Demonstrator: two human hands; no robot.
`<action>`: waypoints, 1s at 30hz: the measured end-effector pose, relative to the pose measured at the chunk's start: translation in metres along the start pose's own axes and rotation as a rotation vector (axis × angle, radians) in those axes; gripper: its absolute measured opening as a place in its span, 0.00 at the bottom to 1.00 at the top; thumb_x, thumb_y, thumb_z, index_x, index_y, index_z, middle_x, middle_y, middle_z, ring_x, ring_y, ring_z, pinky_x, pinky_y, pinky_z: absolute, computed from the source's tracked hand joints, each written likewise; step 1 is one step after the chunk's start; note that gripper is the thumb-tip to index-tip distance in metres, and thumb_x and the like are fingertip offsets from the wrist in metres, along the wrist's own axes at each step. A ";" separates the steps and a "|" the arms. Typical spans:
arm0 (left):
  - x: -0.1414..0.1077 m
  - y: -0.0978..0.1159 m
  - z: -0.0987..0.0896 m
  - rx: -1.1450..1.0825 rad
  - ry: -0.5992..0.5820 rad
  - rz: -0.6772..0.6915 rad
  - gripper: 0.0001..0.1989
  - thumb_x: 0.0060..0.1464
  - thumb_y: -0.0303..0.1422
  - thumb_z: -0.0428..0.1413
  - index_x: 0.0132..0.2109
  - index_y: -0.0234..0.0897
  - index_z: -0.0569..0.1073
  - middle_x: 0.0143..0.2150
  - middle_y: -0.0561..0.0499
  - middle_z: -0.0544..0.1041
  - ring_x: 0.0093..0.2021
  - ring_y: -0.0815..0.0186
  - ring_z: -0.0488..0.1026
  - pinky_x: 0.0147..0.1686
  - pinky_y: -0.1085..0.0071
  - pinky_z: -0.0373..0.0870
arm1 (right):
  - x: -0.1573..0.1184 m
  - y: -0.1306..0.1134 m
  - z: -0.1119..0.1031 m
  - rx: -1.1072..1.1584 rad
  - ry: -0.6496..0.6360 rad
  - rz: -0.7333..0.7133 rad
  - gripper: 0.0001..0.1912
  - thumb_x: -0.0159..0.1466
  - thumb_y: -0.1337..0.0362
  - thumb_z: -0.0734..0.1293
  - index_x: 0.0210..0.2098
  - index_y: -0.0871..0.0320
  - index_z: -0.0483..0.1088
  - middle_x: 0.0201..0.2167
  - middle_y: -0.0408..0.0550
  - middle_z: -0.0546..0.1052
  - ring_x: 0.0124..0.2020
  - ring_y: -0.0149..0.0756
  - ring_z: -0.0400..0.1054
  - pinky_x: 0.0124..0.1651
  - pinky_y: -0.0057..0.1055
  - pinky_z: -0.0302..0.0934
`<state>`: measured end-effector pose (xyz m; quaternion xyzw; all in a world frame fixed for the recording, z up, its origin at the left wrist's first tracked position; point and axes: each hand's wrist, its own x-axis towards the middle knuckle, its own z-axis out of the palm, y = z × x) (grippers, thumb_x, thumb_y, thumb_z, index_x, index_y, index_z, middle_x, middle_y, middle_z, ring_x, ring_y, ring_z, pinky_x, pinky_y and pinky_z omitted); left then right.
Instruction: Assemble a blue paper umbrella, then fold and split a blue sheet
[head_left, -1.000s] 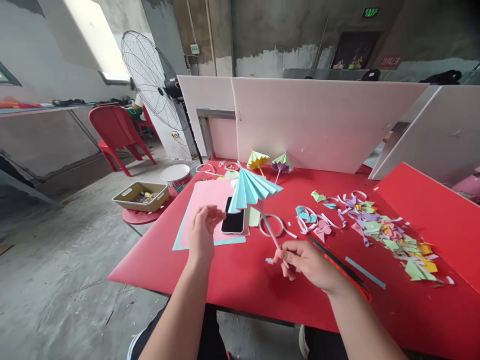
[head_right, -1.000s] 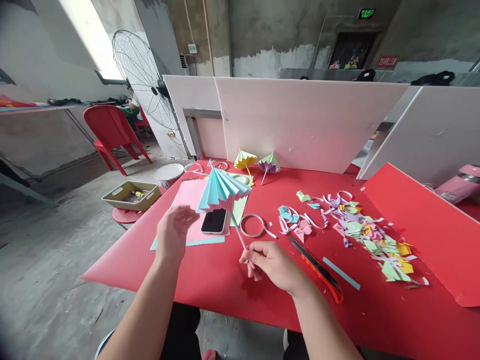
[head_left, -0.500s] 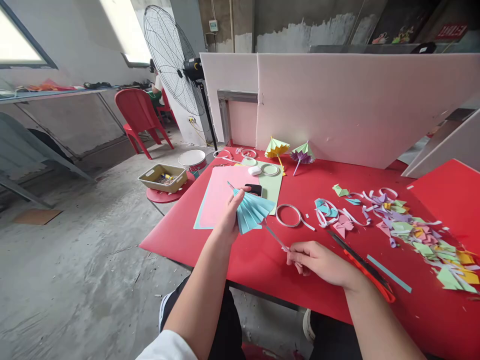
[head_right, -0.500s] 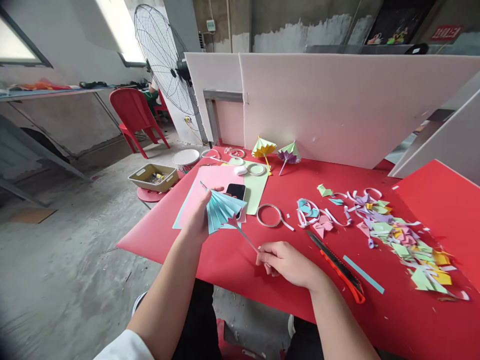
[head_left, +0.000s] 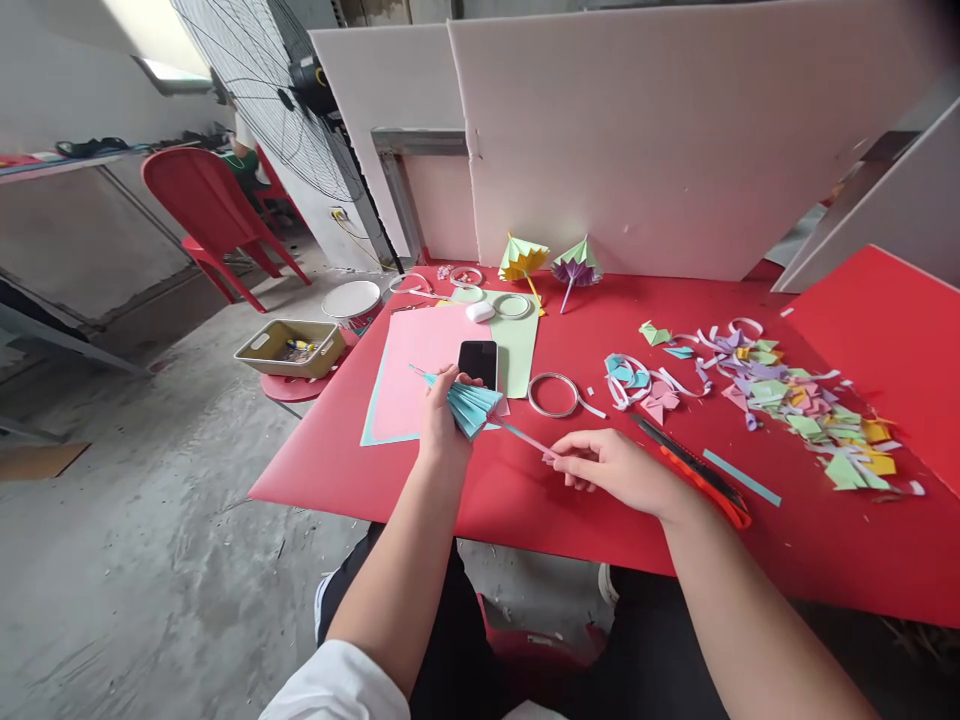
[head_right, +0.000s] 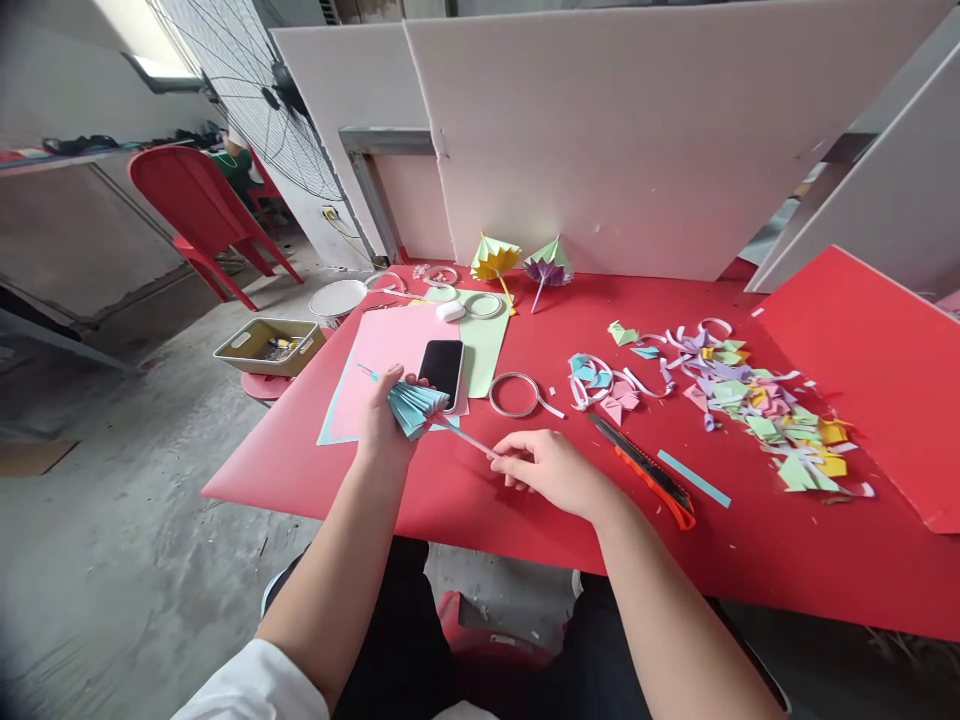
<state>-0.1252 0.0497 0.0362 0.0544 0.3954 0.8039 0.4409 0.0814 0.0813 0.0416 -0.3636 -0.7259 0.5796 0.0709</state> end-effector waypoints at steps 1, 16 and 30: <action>-0.001 -0.002 0.000 -0.001 -0.002 0.007 0.11 0.41 0.29 0.62 0.32 0.36 0.66 0.23 0.58 0.67 0.26 0.69 0.71 0.32 0.71 0.71 | 0.000 0.001 0.000 -0.009 0.023 0.000 0.17 0.59 0.52 0.62 0.37 0.57 0.72 0.28 0.46 0.74 0.31 0.33 0.68 0.34 0.30 0.62; -0.015 0.021 -0.026 0.993 -0.409 0.644 0.29 0.55 0.41 0.52 0.61 0.43 0.55 0.63 0.46 0.57 0.64 0.59 0.51 0.61 0.62 0.50 | -0.048 0.037 -0.038 -0.157 0.259 0.105 0.17 0.62 0.52 0.56 0.33 0.55 0.70 0.24 0.43 0.71 0.27 0.31 0.67 0.30 0.27 0.59; -0.055 0.000 -0.051 1.947 -1.075 0.789 0.45 0.51 0.27 0.52 0.66 0.42 0.30 0.49 0.41 0.72 0.38 0.56 0.74 0.28 0.69 0.69 | -0.100 0.027 -0.023 -0.162 0.184 0.034 0.14 0.63 0.56 0.57 0.33 0.54 0.71 0.24 0.40 0.72 0.27 0.30 0.67 0.32 0.27 0.58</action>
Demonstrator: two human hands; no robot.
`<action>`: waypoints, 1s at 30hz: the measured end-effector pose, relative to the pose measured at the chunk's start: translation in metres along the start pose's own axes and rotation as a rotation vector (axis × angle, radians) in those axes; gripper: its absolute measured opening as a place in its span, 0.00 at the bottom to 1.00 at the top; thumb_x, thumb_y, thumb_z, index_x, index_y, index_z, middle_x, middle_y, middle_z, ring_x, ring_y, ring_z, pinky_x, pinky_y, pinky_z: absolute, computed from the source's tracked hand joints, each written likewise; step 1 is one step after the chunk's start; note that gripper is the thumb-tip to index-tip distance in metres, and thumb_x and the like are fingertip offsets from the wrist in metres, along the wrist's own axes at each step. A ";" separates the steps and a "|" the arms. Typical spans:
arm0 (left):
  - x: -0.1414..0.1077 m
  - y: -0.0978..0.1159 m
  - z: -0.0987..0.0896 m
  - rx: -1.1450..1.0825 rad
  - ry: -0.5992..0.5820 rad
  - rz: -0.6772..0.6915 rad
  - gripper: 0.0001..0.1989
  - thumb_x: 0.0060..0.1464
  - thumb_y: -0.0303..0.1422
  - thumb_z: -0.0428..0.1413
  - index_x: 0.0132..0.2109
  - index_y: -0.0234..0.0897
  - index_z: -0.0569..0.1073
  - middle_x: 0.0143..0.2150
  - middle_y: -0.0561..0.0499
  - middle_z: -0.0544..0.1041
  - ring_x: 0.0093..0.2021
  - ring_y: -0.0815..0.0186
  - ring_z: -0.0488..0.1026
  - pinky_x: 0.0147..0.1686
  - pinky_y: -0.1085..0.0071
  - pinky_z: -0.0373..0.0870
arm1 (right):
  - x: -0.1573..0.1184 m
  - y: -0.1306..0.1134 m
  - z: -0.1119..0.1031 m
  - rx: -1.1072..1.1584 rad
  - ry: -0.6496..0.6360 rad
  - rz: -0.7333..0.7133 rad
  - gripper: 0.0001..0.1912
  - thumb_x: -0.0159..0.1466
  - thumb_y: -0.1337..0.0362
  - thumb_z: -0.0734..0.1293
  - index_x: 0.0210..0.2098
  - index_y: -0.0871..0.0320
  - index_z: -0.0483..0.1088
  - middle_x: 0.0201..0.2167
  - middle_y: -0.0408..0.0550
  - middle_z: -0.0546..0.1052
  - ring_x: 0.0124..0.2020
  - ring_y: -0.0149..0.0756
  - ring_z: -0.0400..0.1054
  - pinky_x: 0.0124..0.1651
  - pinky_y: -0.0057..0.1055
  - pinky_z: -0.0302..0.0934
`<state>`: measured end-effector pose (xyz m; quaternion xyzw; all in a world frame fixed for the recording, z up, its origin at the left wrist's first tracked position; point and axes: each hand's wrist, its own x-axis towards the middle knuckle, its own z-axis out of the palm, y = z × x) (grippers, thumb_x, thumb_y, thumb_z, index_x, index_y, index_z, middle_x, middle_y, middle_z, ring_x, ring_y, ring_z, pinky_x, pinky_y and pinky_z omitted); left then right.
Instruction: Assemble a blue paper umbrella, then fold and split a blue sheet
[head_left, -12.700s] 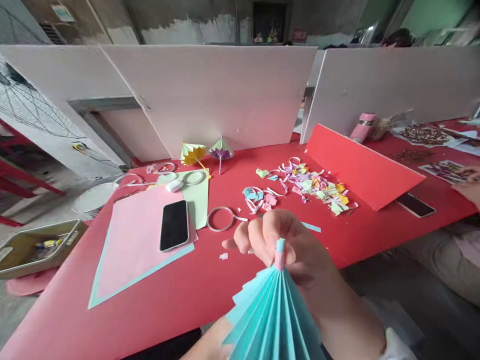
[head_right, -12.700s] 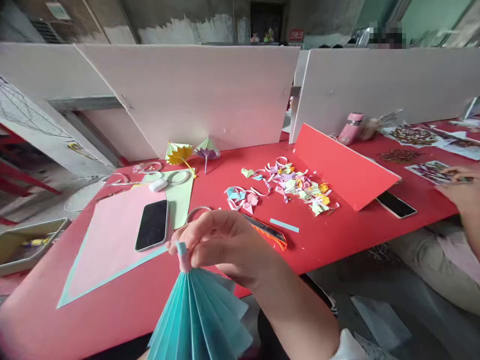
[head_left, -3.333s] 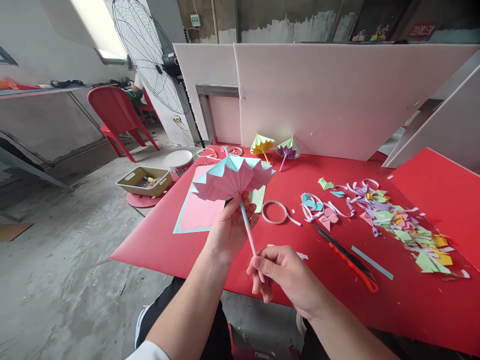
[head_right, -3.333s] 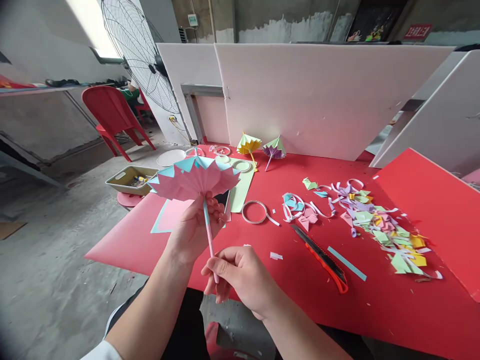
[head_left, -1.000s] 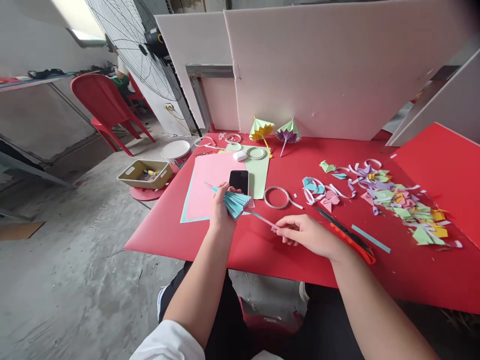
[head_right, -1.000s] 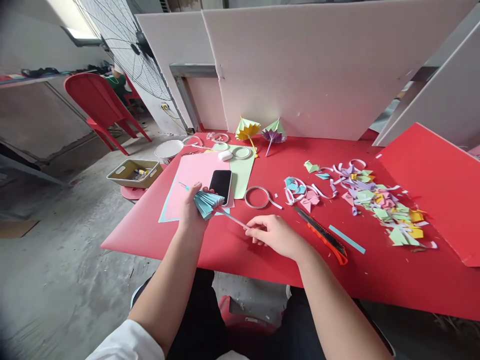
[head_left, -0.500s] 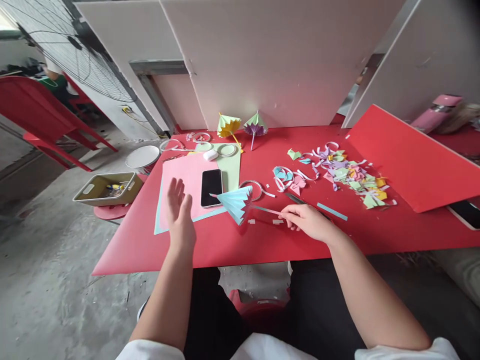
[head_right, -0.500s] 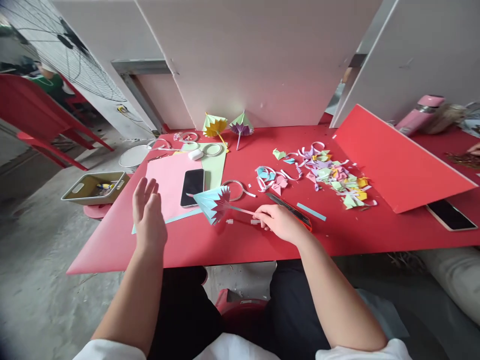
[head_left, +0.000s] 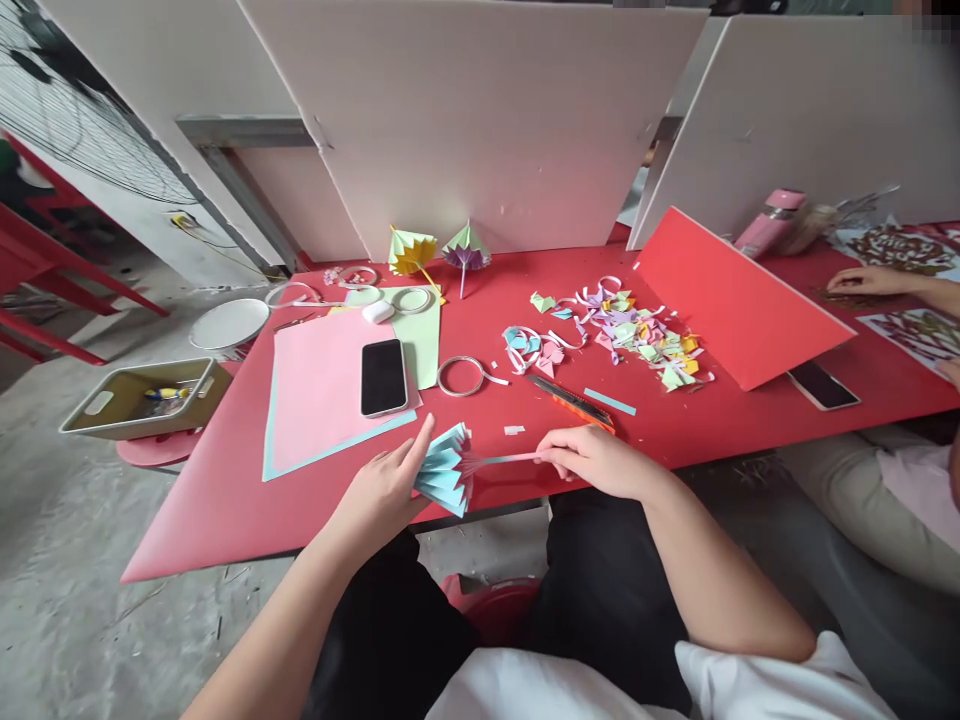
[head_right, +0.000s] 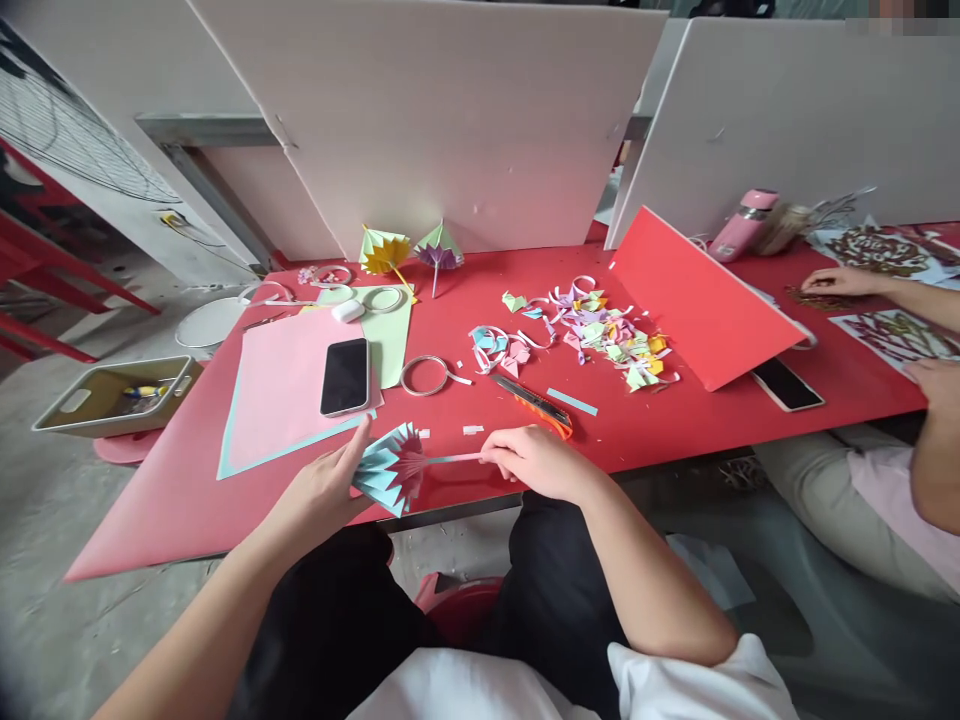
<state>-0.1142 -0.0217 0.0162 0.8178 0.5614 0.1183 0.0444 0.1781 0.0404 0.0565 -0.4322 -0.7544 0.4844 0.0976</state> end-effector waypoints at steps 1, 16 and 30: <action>-0.003 0.000 0.002 -0.028 -0.015 -0.027 0.45 0.51 0.26 0.51 0.65 0.42 0.29 0.47 0.42 0.73 0.35 0.58 0.74 0.25 0.71 0.67 | -0.001 0.003 0.000 0.028 0.012 -0.017 0.14 0.62 0.55 0.58 0.35 0.53 0.72 0.27 0.41 0.74 0.29 0.31 0.68 0.33 0.27 0.59; 0.028 -0.045 0.017 -0.142 0.383 -0.562 0.51 0.47 0.38 0.58 0.66 0.41 0.30 0.62 0.35 0.57 0.55 0.43 0.63 0.39 0.52 0.70 | 0.018 0.123 -0.055 -0.423 0.572 0.330 0.11 0.56 0.64 0.65 0.39 0.54 0.68 0.32 0.45 0.73 0.34 0.34 0.67 0.32 0.26 0.57; 0.014 -0.046 0.037 0.000 0.375 -0.592 0.48 0.49 0.37 0.55 0.65 0.25 0.34 0.53 0.29 0.64 0.53 0.44 0.63 0.47 0.51 0.63 | 0.026 0.112 -0.045 -0.522 0.593 0.324 0.09 0.54 0.73 0.60 0.33 0.56 0.67 0.33 0.49 0.69 0.32 0.36 0.65 0.36 0.30 0.57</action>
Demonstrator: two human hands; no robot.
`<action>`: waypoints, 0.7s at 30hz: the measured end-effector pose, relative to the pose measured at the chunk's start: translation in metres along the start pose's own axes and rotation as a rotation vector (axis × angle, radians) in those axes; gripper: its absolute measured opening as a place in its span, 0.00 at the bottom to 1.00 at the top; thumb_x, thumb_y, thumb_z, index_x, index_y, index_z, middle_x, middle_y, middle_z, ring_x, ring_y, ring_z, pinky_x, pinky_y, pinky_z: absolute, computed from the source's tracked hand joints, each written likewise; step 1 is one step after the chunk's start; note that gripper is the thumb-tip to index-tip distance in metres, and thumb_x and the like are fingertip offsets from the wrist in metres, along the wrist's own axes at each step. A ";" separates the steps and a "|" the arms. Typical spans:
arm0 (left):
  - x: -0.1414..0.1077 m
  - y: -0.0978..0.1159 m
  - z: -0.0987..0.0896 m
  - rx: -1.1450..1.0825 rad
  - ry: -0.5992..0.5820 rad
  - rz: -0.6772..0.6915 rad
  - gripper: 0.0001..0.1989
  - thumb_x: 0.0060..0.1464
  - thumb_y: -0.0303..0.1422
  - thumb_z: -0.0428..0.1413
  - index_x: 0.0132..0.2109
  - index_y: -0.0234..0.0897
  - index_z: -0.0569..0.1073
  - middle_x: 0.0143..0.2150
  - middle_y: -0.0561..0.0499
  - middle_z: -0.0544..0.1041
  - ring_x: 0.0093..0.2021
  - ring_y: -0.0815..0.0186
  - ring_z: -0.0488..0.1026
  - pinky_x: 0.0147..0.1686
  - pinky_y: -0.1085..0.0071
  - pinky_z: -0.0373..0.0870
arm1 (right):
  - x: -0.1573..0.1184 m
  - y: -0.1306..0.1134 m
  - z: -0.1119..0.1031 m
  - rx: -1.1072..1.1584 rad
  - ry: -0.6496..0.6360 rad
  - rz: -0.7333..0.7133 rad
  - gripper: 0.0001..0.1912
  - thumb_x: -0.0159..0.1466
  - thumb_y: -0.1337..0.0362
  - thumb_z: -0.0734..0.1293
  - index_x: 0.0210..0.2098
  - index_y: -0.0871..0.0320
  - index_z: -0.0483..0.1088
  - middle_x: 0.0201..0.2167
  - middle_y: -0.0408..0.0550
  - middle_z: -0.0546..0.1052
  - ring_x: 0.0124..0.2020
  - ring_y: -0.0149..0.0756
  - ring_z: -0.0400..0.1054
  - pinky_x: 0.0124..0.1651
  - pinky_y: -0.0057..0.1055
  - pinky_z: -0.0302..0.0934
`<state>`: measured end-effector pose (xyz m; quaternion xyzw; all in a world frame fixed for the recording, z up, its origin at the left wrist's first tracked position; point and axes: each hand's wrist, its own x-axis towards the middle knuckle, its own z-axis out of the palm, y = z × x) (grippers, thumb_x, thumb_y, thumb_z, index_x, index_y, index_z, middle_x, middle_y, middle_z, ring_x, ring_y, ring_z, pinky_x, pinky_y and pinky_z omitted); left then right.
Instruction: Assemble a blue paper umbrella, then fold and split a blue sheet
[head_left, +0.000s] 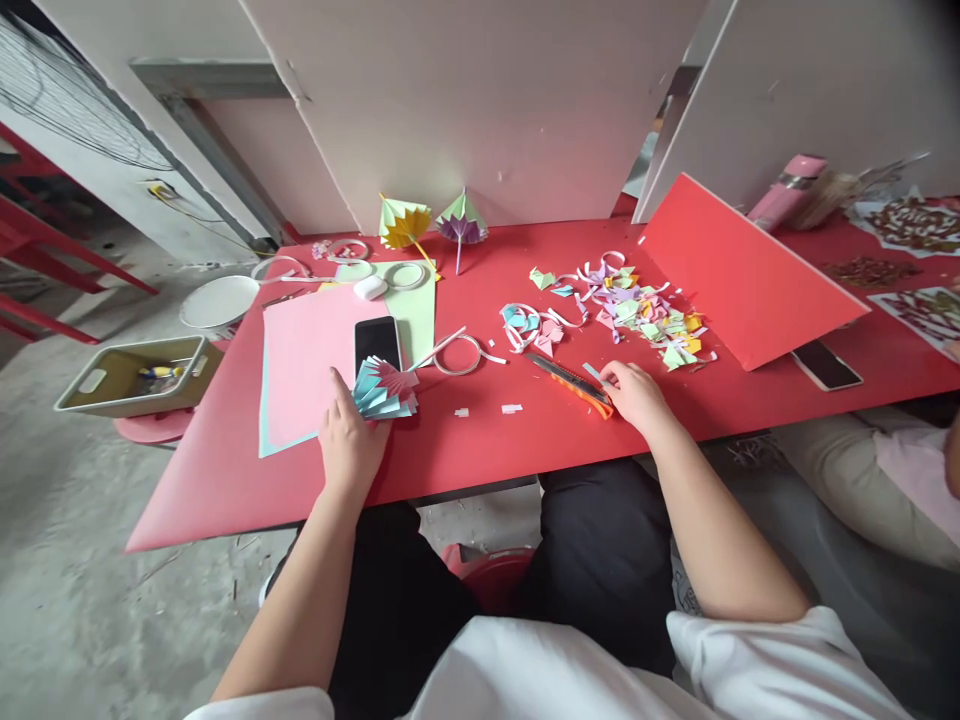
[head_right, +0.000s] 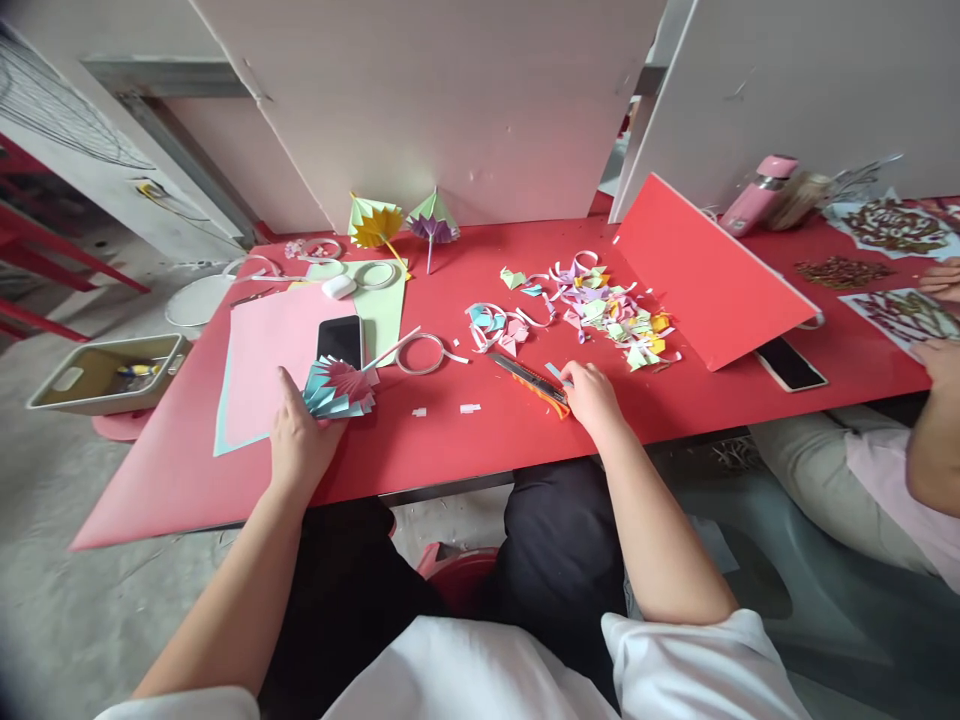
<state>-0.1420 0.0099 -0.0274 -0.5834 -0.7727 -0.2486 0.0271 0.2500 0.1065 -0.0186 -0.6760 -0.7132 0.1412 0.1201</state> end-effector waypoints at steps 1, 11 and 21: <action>-0.001 0.000 0.000 0.007 0.001 -0.002 0.47 0.50 0.37 0.55 0.65 0.25 0.35 0.53 0.30 0.65 0.52 0.44 0.64 0.48 0.51 0.62 | 0.000 -0.002 0.000 0.005 0.003 0.000 0.11 0.54 0.73 0.60 0.35 0.56 0.67 0.34 0.49 0.70 0.33 0.36 0.65 0.35 0.29 0.57; -0.009 -0.007 0.000 0.093 0.049 -0.055 0.43 0.48 0.26 0.50 0.66 0.25 0.36 0.48 0.35 0.66 0.49 0.50 0.63 0.49 0.55 0.61 | -0.004 -0.011 -0.010 0.073 0.034 -0.017 0.16 0.53 0.73 0.59 0.39 0.55 0.69 0.29 0.46 0.72 0.33 0.37 0.66 0.35 0.30 0.58; -0.014 -0.010 0.003 0.081 0.074 -0.006 0.41 0.48 0.24 0.48 0.65 0.23 0.37 0.54 0.31 0.63 0.55 0.50 0.60 0.54 0.54 0.57 | -0.045 -0.145 0.036 0.892 -0.412 -0.376 0.07 0.58 0.63 0.64 0.33 0.54 0.74 0.37 0.45 0.74 0.39 0.34 0.70 0.45 0.32 0.63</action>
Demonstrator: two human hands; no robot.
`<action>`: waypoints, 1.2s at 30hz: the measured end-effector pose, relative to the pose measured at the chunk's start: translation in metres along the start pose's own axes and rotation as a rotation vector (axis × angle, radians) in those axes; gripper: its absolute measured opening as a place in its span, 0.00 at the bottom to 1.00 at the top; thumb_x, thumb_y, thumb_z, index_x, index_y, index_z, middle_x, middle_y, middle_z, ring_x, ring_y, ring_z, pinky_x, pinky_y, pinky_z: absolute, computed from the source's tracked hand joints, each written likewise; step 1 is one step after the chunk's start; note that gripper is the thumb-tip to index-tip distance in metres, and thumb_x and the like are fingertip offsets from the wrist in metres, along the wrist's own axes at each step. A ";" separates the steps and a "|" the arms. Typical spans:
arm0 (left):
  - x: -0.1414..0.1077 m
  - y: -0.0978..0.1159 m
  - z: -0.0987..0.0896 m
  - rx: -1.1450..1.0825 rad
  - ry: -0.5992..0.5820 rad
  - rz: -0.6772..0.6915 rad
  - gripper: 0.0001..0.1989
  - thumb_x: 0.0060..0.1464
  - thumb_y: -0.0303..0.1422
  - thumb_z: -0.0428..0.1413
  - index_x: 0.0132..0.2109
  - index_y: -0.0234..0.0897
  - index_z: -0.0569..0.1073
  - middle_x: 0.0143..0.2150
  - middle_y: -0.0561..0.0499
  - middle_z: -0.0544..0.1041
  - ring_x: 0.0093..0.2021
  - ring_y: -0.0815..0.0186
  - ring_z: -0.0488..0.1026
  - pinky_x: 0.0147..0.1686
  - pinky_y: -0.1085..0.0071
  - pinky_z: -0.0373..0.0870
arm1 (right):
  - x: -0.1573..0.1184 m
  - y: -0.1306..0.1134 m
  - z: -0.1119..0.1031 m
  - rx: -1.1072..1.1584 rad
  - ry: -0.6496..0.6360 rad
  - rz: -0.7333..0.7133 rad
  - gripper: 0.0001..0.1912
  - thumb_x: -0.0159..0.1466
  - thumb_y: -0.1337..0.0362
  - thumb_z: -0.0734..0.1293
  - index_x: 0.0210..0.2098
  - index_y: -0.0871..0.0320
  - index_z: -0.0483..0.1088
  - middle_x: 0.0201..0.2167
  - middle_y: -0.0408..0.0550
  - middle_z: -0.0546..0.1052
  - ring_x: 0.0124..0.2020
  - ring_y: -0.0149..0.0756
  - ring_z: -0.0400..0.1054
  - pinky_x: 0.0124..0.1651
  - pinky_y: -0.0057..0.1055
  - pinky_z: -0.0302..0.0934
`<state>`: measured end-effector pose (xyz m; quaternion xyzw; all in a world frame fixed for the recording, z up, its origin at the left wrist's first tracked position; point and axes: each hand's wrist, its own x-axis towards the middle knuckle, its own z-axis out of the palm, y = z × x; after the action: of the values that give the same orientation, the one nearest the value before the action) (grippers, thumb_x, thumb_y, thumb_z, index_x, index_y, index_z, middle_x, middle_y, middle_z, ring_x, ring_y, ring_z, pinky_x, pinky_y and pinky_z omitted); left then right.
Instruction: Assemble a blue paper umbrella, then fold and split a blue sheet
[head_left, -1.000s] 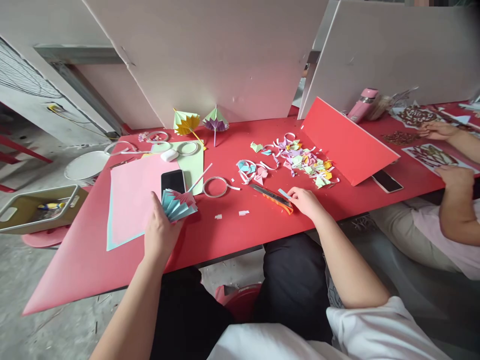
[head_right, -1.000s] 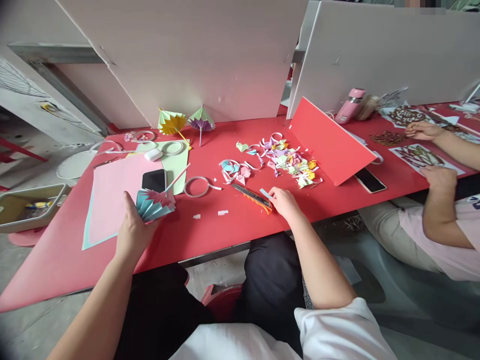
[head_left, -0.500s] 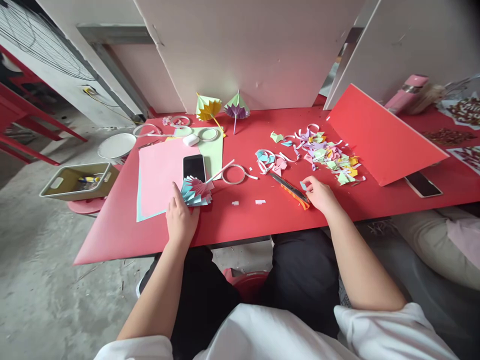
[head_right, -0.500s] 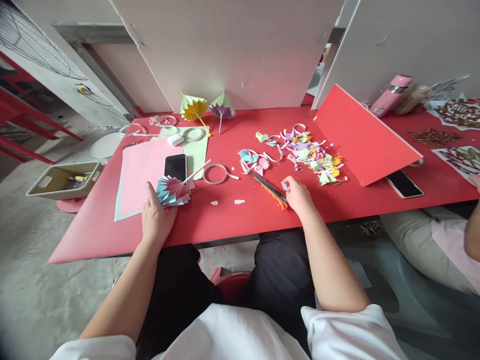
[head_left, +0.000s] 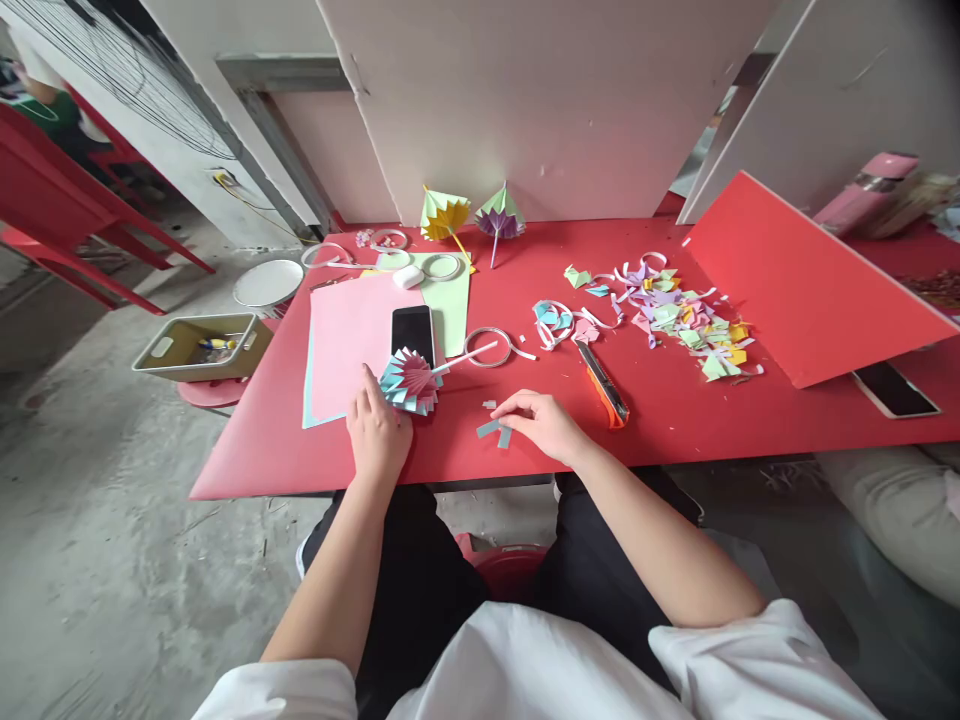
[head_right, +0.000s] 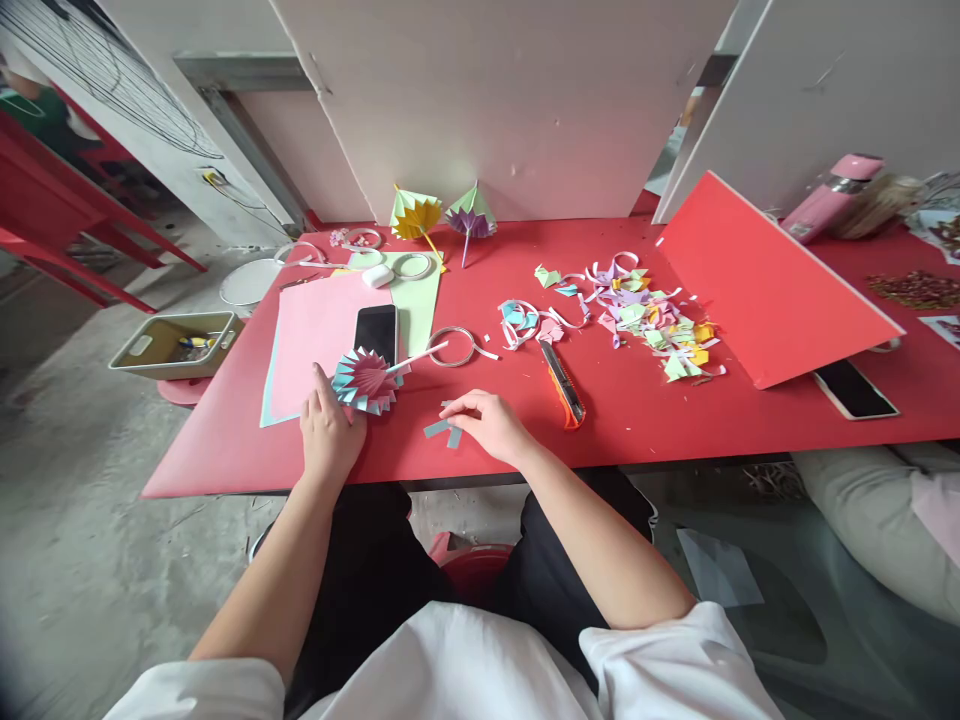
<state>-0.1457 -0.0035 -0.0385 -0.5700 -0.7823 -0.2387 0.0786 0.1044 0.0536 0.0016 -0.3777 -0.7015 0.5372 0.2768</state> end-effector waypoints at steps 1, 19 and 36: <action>-0.002 0.000 -0.001 -0.018 0.005 0.015 0.41 0.47 0.23 0.48 0.65 0.23 0.36 0.57 0.31 0.60 0.58 0.49 0.57 0.56 0.54 0.55 | 0.006 0.004 0.002 -0.007 0.020 -0.003 0.08 0.59 0.63 0.63 0.34 0.54 0.74 0.37 0.45 0.74 0.39 0.33 0.69 0.46 0.32 0.63; 0.007 0.113 0.016 -0.355 -0.029 0.538 0.14 0.60 0.27 0.45 0.48 0.34 0.71 0.37 0.45 0.77 0.36 0.63 0.74 0.37 0.65 0.71 | 0.025 0.010 -0.041 0.078 -0.061 -0.024 0.11 0.58 0.67 0.60 0.39 0.55 0.69 0.38 0.46 0.73 0.40 0.34 0.69 0.38 0.33 0.68; 0.030 0.104 0.027 -0.199 -0.195 0.669 0.14 0.54 0.22 0.45 0.44 0.35 0.72 0.44 0.43 0.73 0.47 0.56 0.69 0.45 0.59 0.67 | 0.026 0.034 -0.056 -0.666 -0.079 -0.329 0.20 0.55 0.79 0.55 0.35 0.55 0.73 0.35 0.49 0.72 0.41 0.37 0.65 0.43 0.35 0.63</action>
<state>-0.0549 0.0596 -0.0210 -0.8194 -0.5292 -0.2192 0.0218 0.1417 0.1101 -0.0162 -0.3085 -0.8992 0.2419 0.1941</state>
